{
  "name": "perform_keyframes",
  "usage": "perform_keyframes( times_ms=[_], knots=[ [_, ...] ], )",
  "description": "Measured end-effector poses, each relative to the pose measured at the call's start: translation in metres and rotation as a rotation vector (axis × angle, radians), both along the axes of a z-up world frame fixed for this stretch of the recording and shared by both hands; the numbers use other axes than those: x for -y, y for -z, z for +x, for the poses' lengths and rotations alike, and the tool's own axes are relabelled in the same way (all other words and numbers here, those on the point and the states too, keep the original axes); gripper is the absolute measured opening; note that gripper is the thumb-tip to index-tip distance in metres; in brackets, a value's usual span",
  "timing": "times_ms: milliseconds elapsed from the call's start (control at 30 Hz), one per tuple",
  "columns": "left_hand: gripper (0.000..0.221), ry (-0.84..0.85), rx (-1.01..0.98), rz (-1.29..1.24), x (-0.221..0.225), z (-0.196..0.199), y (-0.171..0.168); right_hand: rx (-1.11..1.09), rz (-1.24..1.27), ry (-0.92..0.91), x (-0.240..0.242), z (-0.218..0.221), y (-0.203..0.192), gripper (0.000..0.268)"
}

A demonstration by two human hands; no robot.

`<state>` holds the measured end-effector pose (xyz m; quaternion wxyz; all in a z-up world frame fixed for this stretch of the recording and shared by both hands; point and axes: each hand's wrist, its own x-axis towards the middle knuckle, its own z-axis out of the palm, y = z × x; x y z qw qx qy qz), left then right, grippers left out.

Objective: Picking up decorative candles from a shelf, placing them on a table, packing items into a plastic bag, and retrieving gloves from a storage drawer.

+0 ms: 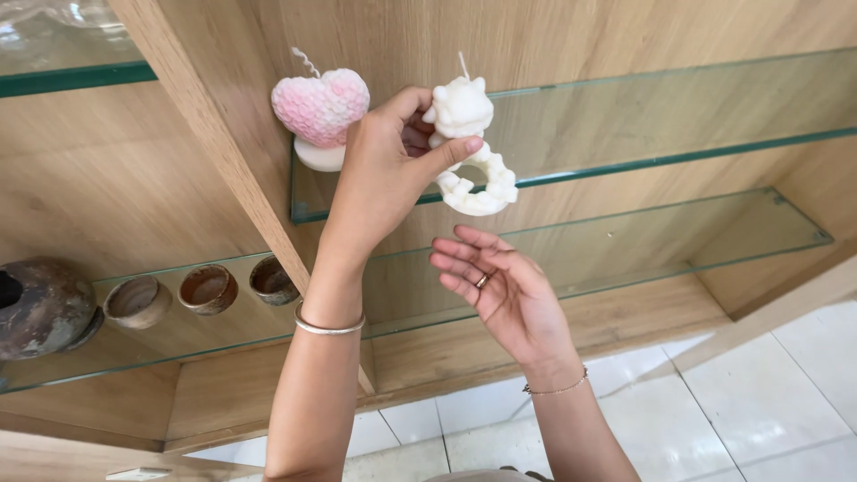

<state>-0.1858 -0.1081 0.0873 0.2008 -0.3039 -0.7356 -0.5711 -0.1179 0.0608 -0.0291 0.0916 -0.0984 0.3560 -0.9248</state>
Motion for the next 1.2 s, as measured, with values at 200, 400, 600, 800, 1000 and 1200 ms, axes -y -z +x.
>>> perform_keyframes(
  times_ms=[200,400,600,800,1000,1200],
  knots=[
    [0.031,0.141,-0.144,0.148,-0.012,0.035,0.009,-0.06,-0.19,0.079,-0.007,0.032,-0.015,0.054],
    [0.031,0.292,-0.025,0.117,-0.048,0.063,0.027,-0.198,-0.452,0.123,-0.028,0.069,-0.008,0.054],
    [0.031,0.389,0.109,0.091,-0.102,0.072,0.066,0.011,-0.585,0.262,-0.065,0.101,0.001,0.053],
    [0.047,0.533,0.269,0.06,-0.174,0.092,0.088,0.055,-0.607,0.401,-0.12,0.133,0.013,0.055],
    [0.071,0.992,0.602,0.444,-0.27,0.114,0.153,0.054,-0.664,0.58,-0.192,0.172,0.01,0.058],
    [0.092,1.139,0.851,0.46,-0.373,0.162,0.165,0.008,-0.715,0.663,-0.284,0.217,0.021,0.063]
  ],
)
